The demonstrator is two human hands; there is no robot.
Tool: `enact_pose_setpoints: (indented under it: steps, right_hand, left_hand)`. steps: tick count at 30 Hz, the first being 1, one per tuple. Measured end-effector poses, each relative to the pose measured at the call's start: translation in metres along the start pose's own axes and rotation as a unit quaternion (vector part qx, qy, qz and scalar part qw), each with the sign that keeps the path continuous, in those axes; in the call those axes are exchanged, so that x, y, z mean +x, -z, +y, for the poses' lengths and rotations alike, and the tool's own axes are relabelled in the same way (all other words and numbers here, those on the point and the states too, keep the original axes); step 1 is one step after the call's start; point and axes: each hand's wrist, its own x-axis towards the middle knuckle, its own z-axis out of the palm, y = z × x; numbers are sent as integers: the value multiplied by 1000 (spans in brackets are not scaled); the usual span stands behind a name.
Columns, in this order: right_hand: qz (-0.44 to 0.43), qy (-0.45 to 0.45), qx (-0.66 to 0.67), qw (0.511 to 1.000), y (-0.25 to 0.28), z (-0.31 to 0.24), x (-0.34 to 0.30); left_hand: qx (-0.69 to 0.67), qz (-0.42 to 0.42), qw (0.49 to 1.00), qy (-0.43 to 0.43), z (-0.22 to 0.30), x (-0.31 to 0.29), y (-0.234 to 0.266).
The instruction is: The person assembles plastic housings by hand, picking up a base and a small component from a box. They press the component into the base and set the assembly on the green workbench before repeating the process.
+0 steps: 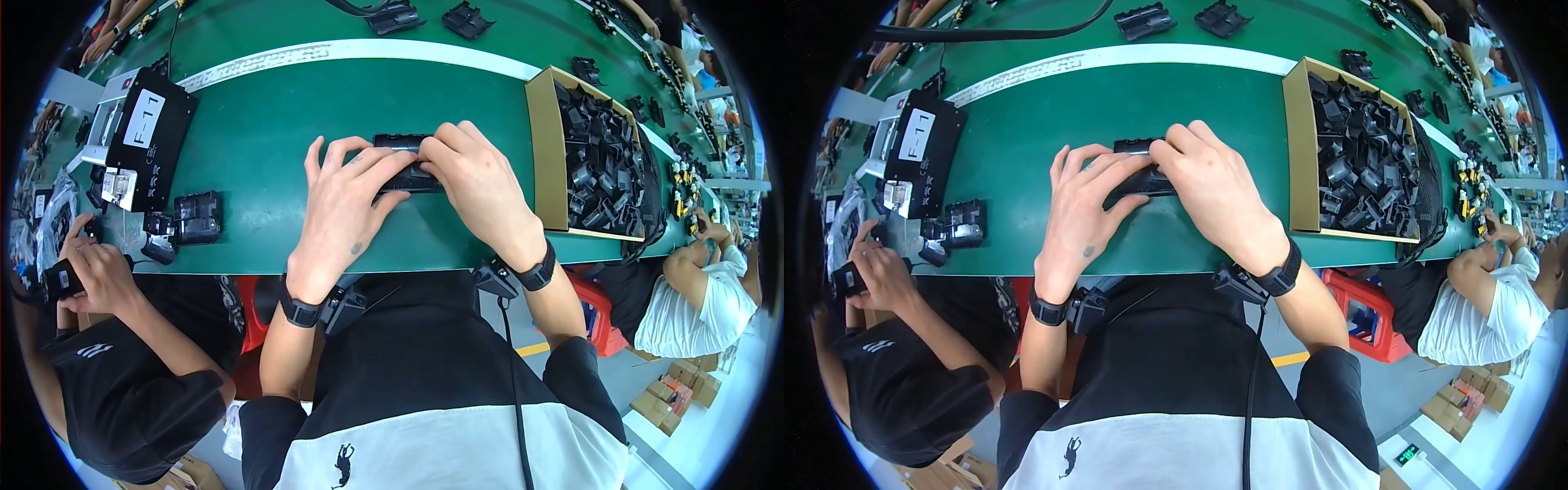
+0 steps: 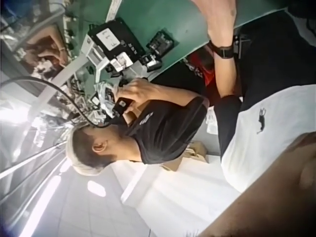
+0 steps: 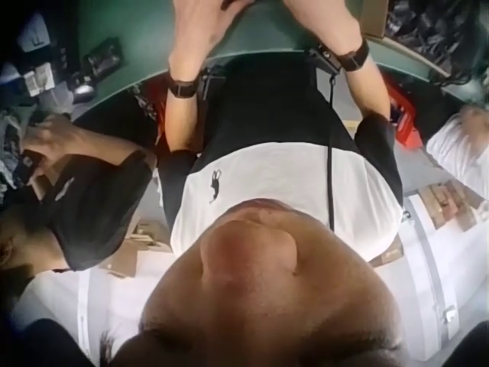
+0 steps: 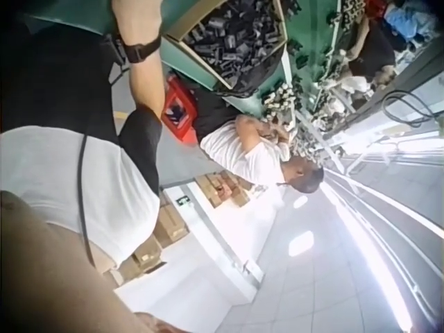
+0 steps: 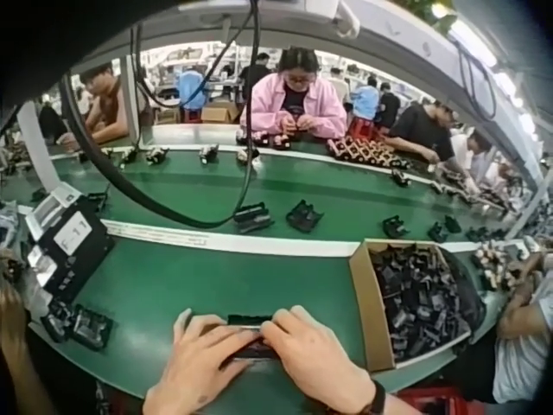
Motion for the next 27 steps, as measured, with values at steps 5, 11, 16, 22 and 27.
enact_pose_setpoints:
  steps: [5,11,16,22,27]
  right_hand:
    - [2,29,-26,999,-2,7,7]
    - [-14,76,6,997,-6,23,22]
    - [-20,75,4,997,-5,25,19]
    - [-6,34,30,999,-19,24,7]
    - [60,58,-32,996,-10,21,8]
  left_hand:
    - [22,-2,1000,-21,-1,9,-1]
    - [105,-5,992,-68,2,9,6]
    - [145,-5,985,-90,3,8,4]
    - [129,-31,986,-104,-5,9,6]
    - [142,-25,981,-132,-4,7,6]
